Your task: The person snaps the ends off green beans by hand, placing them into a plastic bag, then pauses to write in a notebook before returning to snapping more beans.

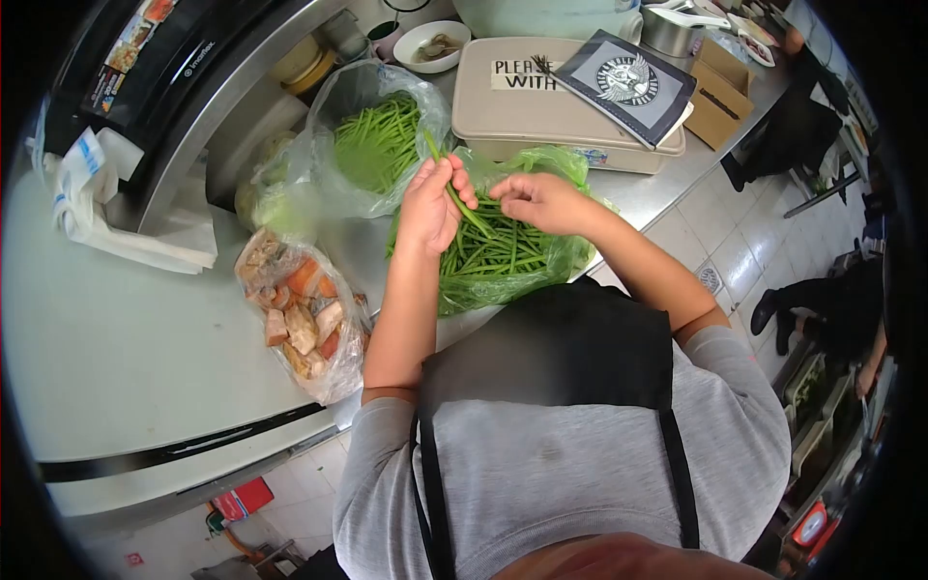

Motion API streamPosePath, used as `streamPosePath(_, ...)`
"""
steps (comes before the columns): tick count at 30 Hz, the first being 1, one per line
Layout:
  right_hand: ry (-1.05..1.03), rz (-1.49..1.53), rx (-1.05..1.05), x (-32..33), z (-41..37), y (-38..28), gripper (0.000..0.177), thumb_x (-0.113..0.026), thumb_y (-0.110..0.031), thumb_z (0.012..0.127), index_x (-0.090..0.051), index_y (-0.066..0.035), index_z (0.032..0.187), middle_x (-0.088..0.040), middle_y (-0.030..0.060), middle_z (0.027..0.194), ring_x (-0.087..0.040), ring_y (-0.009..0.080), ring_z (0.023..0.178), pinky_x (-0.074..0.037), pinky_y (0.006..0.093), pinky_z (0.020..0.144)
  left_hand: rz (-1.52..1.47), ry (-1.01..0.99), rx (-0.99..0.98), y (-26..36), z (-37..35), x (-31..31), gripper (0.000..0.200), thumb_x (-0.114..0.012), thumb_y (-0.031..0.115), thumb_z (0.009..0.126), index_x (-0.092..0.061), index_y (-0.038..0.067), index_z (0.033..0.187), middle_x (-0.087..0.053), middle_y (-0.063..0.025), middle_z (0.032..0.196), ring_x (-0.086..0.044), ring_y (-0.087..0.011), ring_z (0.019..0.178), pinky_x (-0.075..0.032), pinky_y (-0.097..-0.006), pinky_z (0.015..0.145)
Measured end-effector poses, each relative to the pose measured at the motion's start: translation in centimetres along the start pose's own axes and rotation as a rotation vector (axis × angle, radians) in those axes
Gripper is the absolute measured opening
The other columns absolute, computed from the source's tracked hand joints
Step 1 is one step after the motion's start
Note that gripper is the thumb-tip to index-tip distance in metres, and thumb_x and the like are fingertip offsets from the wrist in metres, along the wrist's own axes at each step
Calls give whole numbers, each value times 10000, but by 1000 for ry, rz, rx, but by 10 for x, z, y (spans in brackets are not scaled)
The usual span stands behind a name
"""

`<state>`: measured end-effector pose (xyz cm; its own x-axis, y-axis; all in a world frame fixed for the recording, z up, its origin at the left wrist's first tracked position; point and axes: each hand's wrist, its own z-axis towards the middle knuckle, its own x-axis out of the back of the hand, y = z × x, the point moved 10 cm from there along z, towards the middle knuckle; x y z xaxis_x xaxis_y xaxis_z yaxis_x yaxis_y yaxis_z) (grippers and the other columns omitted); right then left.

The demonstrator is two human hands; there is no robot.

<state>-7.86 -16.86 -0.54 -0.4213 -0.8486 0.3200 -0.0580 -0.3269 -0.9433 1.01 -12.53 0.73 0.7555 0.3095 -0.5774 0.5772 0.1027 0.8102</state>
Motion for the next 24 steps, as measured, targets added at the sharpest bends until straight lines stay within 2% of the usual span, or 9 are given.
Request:
streamPosePath(2, -66, 99, -106, -12, 2, 13, 223, -554, -221, 760, -587, -24, 859, -588, 50, 707, -534, 114, 644, -426, 251, 617, -6, 18, -56, 6, 1, 0, 118, -383, 169, 872, -430, 65, 840, -417, -32, 674, -407, -140, 596, -369, -267, 548)
streamPosePath(5, -115, 72, -90, -23, 2, 10, 220, -554, -238, 763, -590, -29, 823, -588, 45, 682, -539, 116, 622, -428, 254, 592, -5, 62, -137, 12, 0, 3, 106, -398, 167, 865, -414, 63, 849, -416, -28, 655, -406, -126, 563, -378, -268, 530)
streamPosePath(8, -39, -104, -21, -17, -2, -14, 219, -542, -242, 768, -582, -27, 766, -577, 39, 645, -533, 118, 591, -424, 270, 555, 76, 136, -229, 21, -3, 2, 119, -386, 175, 871, -400, 58, 855, -397, -20, 647, -389, -120, 558, -373, -266, 532)
streamPosePath(11, 82, -437, 20, -5, 2, -18, 223, -518, -238, 772, -566, -26, 724, -569, 46, 630, -532, 137, 579, -419, 294, 534, 99, 178, -319, 26, -4, 5, 125, -372, 176, 875, -393, 54, 852, -376, -14, 641, -371, -121, 557, -368, -265, 537)
streamPosePath(14, 153, -281, 37, 1, 1, -18, 218, -493, -219, 769, -546, -20, 697, -542, 48, 604, -511, 161, 537, -410, 307, 509, -43, 195, -331, 25, -7, 3, 115, -366, 172, 878, -389, 68, 836, -356, -8, 637, -347, -117, 553, -356, -263, 537)
streamPosePath(17, 203, 558, -84, 2, 5, 1, 184, -487, -189, 761, -533, -21, 702, -514, 38, 595, -491, 147, 538, -404, 267, 518, -285, 171, -302, 17, -6, 2, 113, -358, 174, 882, -384, 84, 820, -342, -4, 632, -327, -113, 548, -341, -259, 531)
streamPosePath(20, 276, 948, 35, 28, 9, 5, 142, -484, -152, 762, -522, -18, 740, -500, 32, 620, -475, 110, 565, -393, 217, 543, -310, 197, -333, 20, -9, 9, 116, -358, 182, 883, -382, 95, 811, -337, -2, 630, -317, -109, 542, -327, -254, 516)
streamPosePath(23, 161, 575, -75, 20, 9, -2, 116, -482, -125, 773, -518, -16, 788, -510, 44, 656, -485, 105, 606, -399, 213, 576, -187, 191, -263, 16, -7, 11, 116, -355, 180, 883, -386, 90, 817, -338, -2, 627, -319, -107, 536, -319, -248, 494)
streamPosePath(24, 147, 446, 32, 18, 11, -10, 125, -480, -114, 785, -519, -7, 835, -526, 56, 707, -509, 126, 629, -420, 249, 607, -153, 189, -244, 13, -8, 9, 114, -361, 180, 881, -392, 90, 819, -338, 3, 620, -316, -101, 527, -308, -241, 483)
